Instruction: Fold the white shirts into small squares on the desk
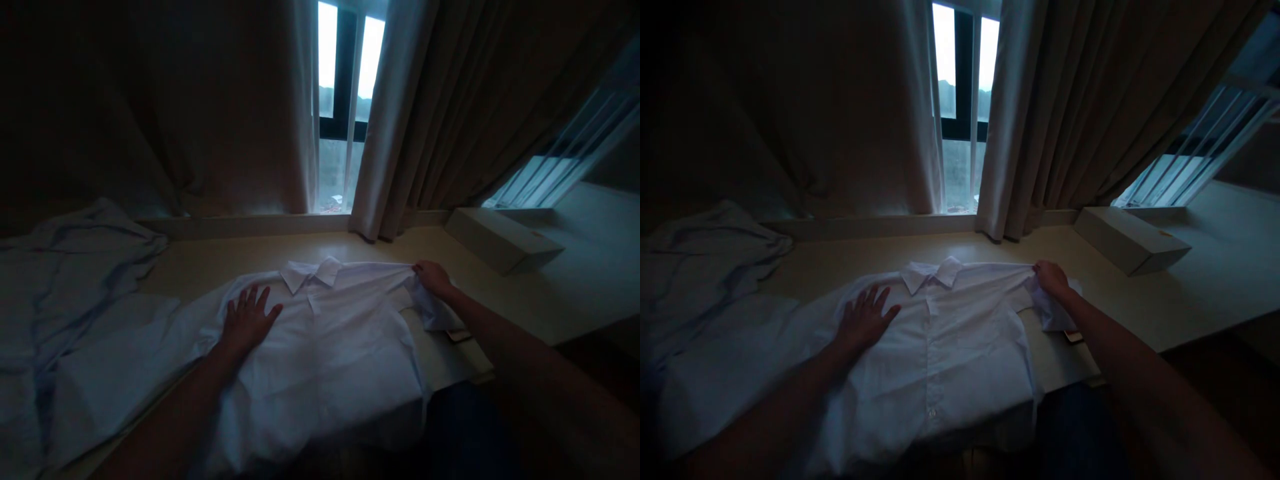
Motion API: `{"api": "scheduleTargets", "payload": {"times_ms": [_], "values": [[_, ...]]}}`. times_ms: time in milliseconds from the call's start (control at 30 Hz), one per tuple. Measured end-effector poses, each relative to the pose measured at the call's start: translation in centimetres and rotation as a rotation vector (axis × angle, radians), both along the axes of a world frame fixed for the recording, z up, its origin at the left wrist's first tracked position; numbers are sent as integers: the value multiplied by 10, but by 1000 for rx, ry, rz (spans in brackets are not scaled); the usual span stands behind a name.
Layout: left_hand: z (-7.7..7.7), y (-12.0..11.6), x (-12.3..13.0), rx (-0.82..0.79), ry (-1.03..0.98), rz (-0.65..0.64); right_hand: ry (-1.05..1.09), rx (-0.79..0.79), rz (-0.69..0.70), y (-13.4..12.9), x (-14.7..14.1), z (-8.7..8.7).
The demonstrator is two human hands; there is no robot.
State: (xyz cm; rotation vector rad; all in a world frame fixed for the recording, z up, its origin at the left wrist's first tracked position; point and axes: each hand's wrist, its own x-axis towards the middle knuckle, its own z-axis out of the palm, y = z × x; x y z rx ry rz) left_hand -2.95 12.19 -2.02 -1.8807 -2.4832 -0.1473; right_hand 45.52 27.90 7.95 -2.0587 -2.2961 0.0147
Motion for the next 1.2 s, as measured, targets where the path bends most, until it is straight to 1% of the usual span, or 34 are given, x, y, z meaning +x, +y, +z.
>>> {"api": "scheduleTargets", "payload": {"times_ms": [133,200,267,333,367,433,500,567,600,667,733,767,833,900,967,1000,1033,1067,1100,1133,1200], "values": [[1,5,-4,10,13,-17,2,-5,30,11,2,15],[1,7,-5,4,14,-18,-14,21,26,8,-5,24],[1,8,-4,-19,5,6,-33,94,62,-7,-17,30],[3,7,-2,-20,5,22,-49,169,153,-35,-33,30],[4,6,1,0,13,13,-53,177,200,-52,-40,27],[10,1,11,60,28,-40,-32,62,243,-90,-50,15],[19,-7,30,100,14,-104,31,-37,160,-125,-52,-3],[28,-18,58,94,-32,-155,144,-135,102,-150,-49,-18],[33,-25,73,90,-55,-186,226,-193,101,-158,-47,-25],[38,-40,104,75,-97,-285,452,-343,144,-168,-45,-31],[39,-55,127,46,-127,-361,701,-530,163,-172,-45,-32],[37,-61,133,22,-136,-371,803,-601,143,-172,-45,-30],[32,-70,136,-19,-138,-346,946,-656,51,-172,-43,-27],[25,-74,128,-24,-127,-316,1057,-636,-40,-174,-40,-25],[20,-73,117,-1,-117,-316,1122,-659,-65,-179,-34,-25],[19,-71,112,3,-119,-321,1102,-692,-58,-181,-31,-26],[18,-69,108,-4,-126,-323,1037,-717,-45,-183,-28,-27],[18,-67,106,-22,-138,-323,946,-718,-26,-184,-25,-28],[18,-66,104,-48,-152,-319,849,-677,-7,-184,-22,-28],[19,-64,104,-77,-169,-314,760,-593,13,-181,-21,-27],[21,-64,106,-130,-199,-303,631,-332,46,-170,-21,-24]]}}
